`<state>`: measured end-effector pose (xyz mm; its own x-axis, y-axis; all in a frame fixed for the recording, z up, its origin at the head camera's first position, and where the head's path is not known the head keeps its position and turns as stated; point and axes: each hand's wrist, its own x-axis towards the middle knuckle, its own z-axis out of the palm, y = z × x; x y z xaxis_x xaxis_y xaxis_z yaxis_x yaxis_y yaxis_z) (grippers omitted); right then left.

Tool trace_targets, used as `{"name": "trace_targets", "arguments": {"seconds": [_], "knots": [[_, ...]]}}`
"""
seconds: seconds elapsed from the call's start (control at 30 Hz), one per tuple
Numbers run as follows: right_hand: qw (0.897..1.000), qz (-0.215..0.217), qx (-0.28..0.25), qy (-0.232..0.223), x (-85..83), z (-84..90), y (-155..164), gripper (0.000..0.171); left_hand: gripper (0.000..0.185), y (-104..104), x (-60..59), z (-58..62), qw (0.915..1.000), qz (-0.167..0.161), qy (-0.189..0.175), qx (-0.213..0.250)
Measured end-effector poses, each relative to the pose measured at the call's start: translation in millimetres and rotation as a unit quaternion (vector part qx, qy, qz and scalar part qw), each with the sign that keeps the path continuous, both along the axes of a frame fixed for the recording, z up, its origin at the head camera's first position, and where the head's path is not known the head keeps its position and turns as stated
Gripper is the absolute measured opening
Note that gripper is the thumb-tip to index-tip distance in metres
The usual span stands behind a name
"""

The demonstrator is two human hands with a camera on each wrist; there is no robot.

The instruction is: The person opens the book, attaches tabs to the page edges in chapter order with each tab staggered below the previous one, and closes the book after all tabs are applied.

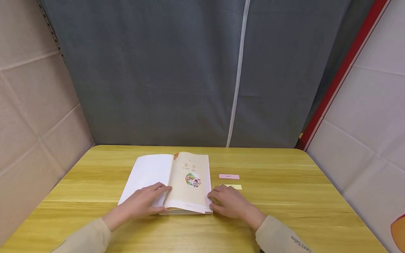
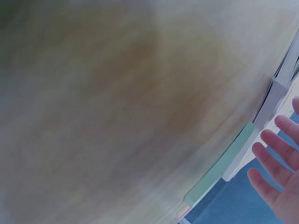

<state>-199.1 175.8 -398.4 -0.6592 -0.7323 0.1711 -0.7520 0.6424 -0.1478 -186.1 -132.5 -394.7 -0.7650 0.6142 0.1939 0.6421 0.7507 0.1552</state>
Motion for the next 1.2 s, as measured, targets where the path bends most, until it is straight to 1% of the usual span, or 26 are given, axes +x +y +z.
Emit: {"name": "trace_targets", "arguments": {"seconds": [0.07, 0.13, 0.23, 0.3, 0.37, 0.43, 0.6, 0.67, 0.8, 0.97, 1.03, 1.13, 1.2], "knots": [[1.0, 0.001, 0.001, -0.001, -0.1, 0.1, 0, 0.027, 0.058, 0, 3.0, -0.2, 0.9992, -0.014, 0.038, -0.006], [1.0, 0.001, 0.002, -0.001, -0.1, 0.1, -1, 0.026, 0.056, 2, 6.2, -0.4, 0.9958, -0.032, 0.085, -0.01], [1.0, 0.001, 0.004, 0.001, 0.1, 0.2, -1, 0.026, 0.058, 5, 9.0, 0.1, 0.9869, -0.061, 0.149, 0.002], [1.0, 0.001, 0.005, 0.004, 0.4, 0.5, -1, 0.026, 0.06, 6, 9.8, 1.2, 0.9805, -0.075, 0.181, 0.011], [1.0, 0.002, 0.005, 0.006, 0.5, 0.7, -1, 0.026, 0.062, 7, 10.2, 3.4, 0.9755, -0.083, 0.203, 0.014], [1.0, 0.004, 0.005, 0.008, 0.6, 0.8, -2, 0.026, 0.068, 8, 10.4, 6.0, 0.9722, -0.085, 0.218, 0.004], [1.0, 0.005, 0.008, 0.012, 0.1, 0.1, -2, 0.026, 0.086, 8, 10.7, 11.8, 0.964, -0.074, 0.25, -0.053], [1.0, 0.004, 0.01, 0.014, 0.0, -0.4, -2, 0.026, 0.09, 6, 10.5, 12.5, 0.9611, -0.068, 0.259, -0.066], [1.0, 0.003, 0.011, 0.013, 0.3, -0.7, -1, 0.026, 0.092, 2, 9.7, 11.4, 0.9588, -0.05, 0.265, -0.088], [1.0, 0.002, 0.013, 0.012, 0.7, 0.2, -2, 0.027, 0.091, -3, 10.2, 11.2, 0.9569, -0.008, 0.252, -0.145], [1.0, 0.001, 0.014, 0.013, 0.7, 0.7, -2, 0.027, 0.088, -5, 10.8, 10.9, 0.9573, 0.005, 0.242, -0.159], [1.0, 0.001, 0.016, 0.013, 0.7, 1.6, -2, 0.028, 0.083, -6, 11.2, 8.9, 0.9613, 0.016, 0.228, -0.154], [1.0, 0.001, 0.017, 0.012, 0.7, 2.0, -2, 0.028, 0.077, -5, 11.5, 6.4, 0.9681, 0.015, 0.209, -0.137]]}}
